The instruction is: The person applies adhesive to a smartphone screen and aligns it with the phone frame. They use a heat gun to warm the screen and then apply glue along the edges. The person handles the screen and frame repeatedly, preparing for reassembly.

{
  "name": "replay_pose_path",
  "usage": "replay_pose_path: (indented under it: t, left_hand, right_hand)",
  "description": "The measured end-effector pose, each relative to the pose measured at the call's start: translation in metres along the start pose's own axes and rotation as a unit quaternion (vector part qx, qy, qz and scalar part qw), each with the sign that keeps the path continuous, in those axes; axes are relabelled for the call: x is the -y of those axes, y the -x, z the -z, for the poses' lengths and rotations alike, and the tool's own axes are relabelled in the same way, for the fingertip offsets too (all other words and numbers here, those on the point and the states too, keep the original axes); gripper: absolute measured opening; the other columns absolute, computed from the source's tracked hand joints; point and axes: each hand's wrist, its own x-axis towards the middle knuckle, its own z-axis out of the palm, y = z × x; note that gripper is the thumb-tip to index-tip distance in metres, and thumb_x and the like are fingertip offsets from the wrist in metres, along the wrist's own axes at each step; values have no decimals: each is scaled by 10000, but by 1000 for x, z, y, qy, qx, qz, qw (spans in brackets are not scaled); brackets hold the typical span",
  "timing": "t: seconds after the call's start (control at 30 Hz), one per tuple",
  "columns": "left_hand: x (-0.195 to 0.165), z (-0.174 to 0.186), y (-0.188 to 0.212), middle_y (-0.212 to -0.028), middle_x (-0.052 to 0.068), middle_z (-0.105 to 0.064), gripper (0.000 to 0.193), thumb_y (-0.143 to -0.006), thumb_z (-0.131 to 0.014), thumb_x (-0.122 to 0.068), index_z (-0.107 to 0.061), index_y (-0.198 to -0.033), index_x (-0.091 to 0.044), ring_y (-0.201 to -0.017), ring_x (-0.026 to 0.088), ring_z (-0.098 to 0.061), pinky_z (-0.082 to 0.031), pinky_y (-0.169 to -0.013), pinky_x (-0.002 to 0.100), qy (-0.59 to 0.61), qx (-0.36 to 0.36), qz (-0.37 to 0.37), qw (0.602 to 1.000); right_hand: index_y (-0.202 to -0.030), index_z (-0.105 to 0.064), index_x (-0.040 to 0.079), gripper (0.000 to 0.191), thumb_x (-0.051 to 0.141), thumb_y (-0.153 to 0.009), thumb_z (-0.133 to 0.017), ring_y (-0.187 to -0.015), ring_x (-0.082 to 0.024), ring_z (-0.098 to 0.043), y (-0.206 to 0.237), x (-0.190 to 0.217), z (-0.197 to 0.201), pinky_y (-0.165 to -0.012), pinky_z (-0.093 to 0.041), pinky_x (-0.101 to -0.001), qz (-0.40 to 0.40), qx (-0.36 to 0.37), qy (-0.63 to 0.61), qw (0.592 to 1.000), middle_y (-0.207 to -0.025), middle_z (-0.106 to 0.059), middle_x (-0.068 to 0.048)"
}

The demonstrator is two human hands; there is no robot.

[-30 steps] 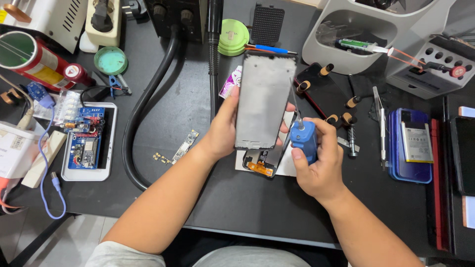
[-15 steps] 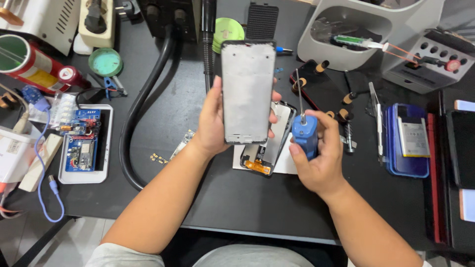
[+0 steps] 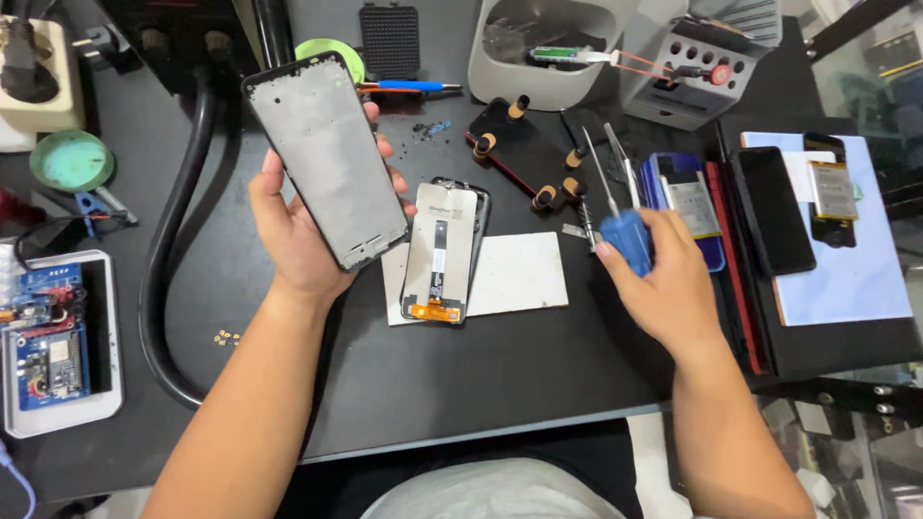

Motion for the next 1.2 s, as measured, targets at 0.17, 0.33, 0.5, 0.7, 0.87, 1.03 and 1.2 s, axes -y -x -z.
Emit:
replay_pose_path:
  t: [0.17,0.33,0.5,0.7,0.87,1.03,1.2]
  left_hand:
    - [2,1,0,-1234,106,-599,853,-1025,-294,-640,-396,-1592,-10,-1045,240,-645,-555,-918,461,-6,-2,-6,1000]
    - [-2,0,0,-1225,98,-602,853,-1013,-298,-639,-419,-1595,-28,-1072,241,-646,-562,-924,484,-17,-21,-2,1000]
    - [-5,-2,1,-1214,86,-596,823,-1017,-314,-645,-442,-1567,-46,-1026,229,-640,-561,-924,491,-29,-29,-2,999]
    - [-6,-2,0,-1213,81,-598,793,-1019,-315,-651,-441,-1517,-47,-1024,227,-637,-555,-881,463,-34,-26,-5,999]
    - [-5,-4,0,-1219,81,-602,827,-1007,-315,-653,-442,-1570,-60,-1030,226,-639,-559,-915,478,-30,-33,-2,999]
    - [-5,-3,-1,-1255,75,-610,843,-988,-311,-652,-445,-1571,-59,-1066,236,-645,-562,-931,474,-22,-47,-6,999]
    - [-3,0,-2,-1237,77,-625,868,-1007,-284,-684,-457,-1565,-41,-1034,242,-659,-563,-926,446,-11,-58,-44,997]
  right_hand:
    - [-1278,-634,49,561,406,-866,-763,-1054,-394,-661,23,-22,1,-852,-536,-471,-77,3,123,989,-1215,-651,-161]
    - [-1367,-578,51,669,423,-843,-763,-1083,-401,-649,26,-32,-4,-824,-530,-491,-71,-17,134,988,-1256,-639,-173]
    - [-1293,-608,109,605,443,-818,-778,-987,-385,-686,25,-29,-9,-772,-552,-488,-80,-14,173,982,-1169,-664,-130]
    - [-1269,-624,114,579,476,-840,-767,-895,-363,-693,29,-29,-10,-680,-555,-472,-53,-18,210,976,-1111,-657,-113]
    - [-1252,-647,120,563,502,-852,-753,-933,-332,-689,36,-35,-10,-689,-559,-460,-31,-36,269,962,-1061,-649,-99]
    - [-1275,-652,120,584,525,-865,-748,-983,-333,-672,42,-38,-2,-700,-548,-480,-71,-16,294,953,-1082,-642,-104]
    - [-1264,-645,80,645,499,-802,-810,-1023,-353,-628,36,-18,2,-754,-534,-474,-23,-72,303,950,-1101,-628,-131]
